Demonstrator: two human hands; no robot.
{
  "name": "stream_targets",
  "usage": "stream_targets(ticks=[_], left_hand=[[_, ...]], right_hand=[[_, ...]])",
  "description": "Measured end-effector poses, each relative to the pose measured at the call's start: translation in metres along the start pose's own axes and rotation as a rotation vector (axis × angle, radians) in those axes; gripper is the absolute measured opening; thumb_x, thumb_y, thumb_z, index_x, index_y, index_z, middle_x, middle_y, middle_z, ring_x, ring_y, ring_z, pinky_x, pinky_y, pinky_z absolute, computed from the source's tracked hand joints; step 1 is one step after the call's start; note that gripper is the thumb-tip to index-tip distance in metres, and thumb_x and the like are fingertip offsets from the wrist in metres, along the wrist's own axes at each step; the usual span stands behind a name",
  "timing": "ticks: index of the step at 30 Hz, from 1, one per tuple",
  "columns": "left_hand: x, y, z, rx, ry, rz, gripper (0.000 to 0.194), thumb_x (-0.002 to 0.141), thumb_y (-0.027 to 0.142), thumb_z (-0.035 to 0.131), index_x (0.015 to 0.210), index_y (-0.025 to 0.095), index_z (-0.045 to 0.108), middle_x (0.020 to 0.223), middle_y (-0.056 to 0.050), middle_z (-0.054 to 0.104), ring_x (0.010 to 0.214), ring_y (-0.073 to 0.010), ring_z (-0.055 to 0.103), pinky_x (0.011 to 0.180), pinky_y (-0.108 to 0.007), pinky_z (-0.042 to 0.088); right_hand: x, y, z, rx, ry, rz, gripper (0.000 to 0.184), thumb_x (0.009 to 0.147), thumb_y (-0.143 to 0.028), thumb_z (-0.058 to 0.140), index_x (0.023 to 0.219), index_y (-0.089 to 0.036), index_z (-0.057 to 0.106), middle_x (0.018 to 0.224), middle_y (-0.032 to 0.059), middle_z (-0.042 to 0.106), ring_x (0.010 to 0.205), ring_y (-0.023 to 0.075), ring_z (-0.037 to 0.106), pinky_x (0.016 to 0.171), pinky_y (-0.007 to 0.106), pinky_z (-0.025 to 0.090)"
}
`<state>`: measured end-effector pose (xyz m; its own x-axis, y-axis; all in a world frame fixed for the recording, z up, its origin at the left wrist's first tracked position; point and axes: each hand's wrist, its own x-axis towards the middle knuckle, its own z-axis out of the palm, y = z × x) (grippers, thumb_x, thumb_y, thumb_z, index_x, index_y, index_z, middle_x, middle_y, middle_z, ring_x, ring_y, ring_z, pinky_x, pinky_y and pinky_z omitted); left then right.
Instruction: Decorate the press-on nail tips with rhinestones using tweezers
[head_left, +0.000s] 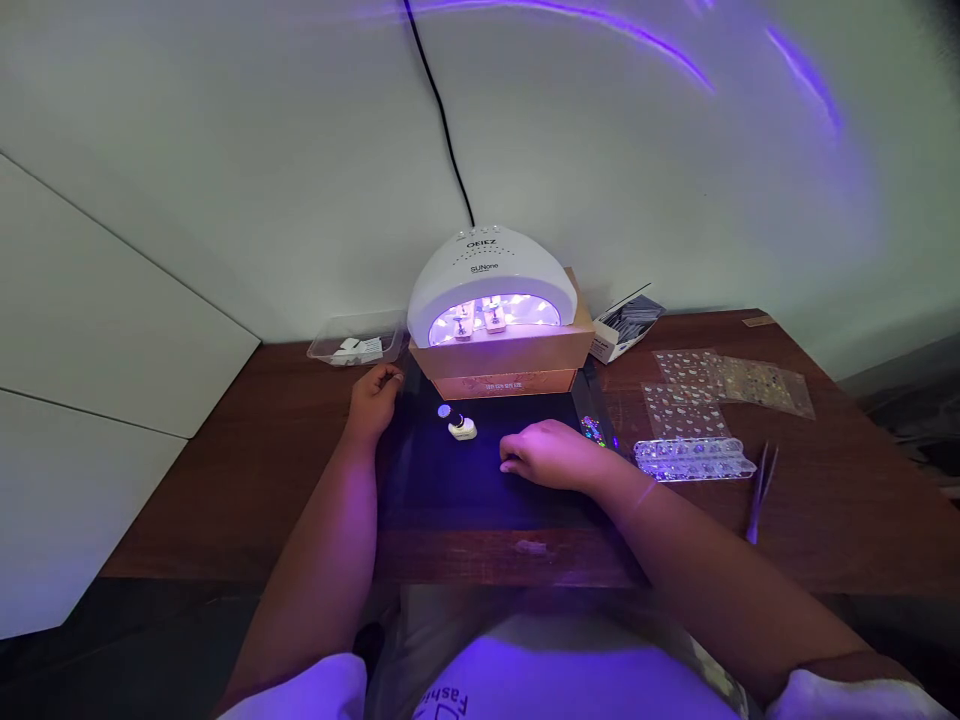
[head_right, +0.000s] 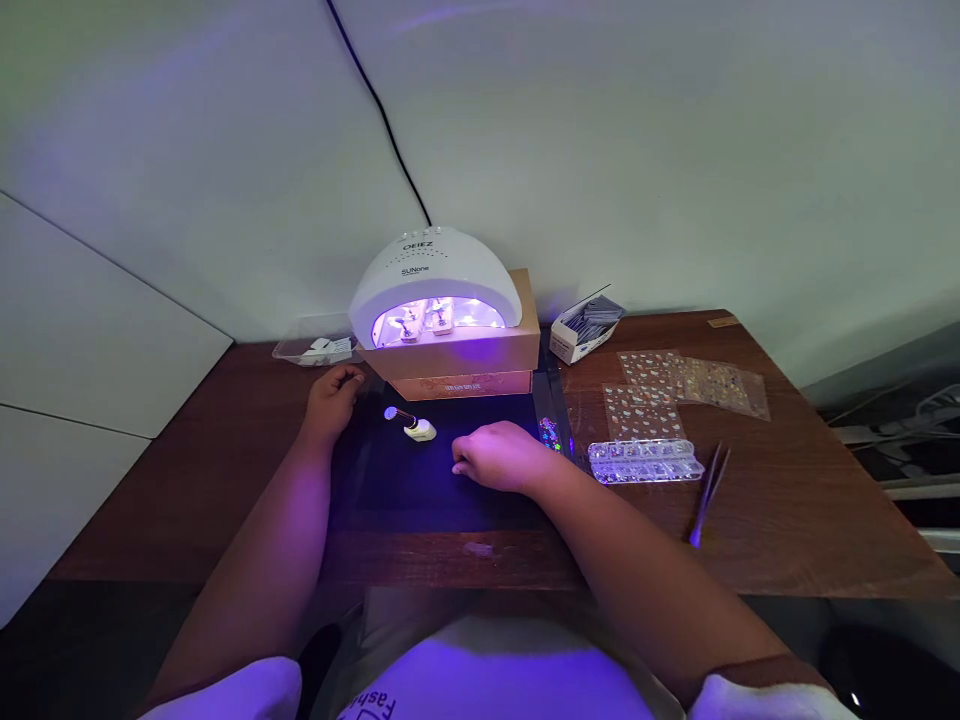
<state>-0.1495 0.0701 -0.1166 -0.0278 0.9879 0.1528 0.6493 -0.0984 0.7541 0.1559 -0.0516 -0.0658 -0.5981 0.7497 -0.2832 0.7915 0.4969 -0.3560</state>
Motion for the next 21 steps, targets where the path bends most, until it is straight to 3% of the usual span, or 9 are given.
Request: stream_targets(ticks=[21], left_hand=[[-0.0006,0.0008,0.0002,0.0,-0.01,-0.002,0.03,0.097,0.04,0.062,0.112,0.013,0.064,0.106,-0.006,0.067,0.091,-0.017,0.066,0.081,-0.036,0.059]], right_hand=[[0.002,0.001,0.0008,-0.003,0.002,-0.005,0.026,0.099,-0.041,0.054,0.112,-0.025,0.07,0.106,0.0065,0.078,0.096,0.0198,0.071,0.069,0.028,0.037]])
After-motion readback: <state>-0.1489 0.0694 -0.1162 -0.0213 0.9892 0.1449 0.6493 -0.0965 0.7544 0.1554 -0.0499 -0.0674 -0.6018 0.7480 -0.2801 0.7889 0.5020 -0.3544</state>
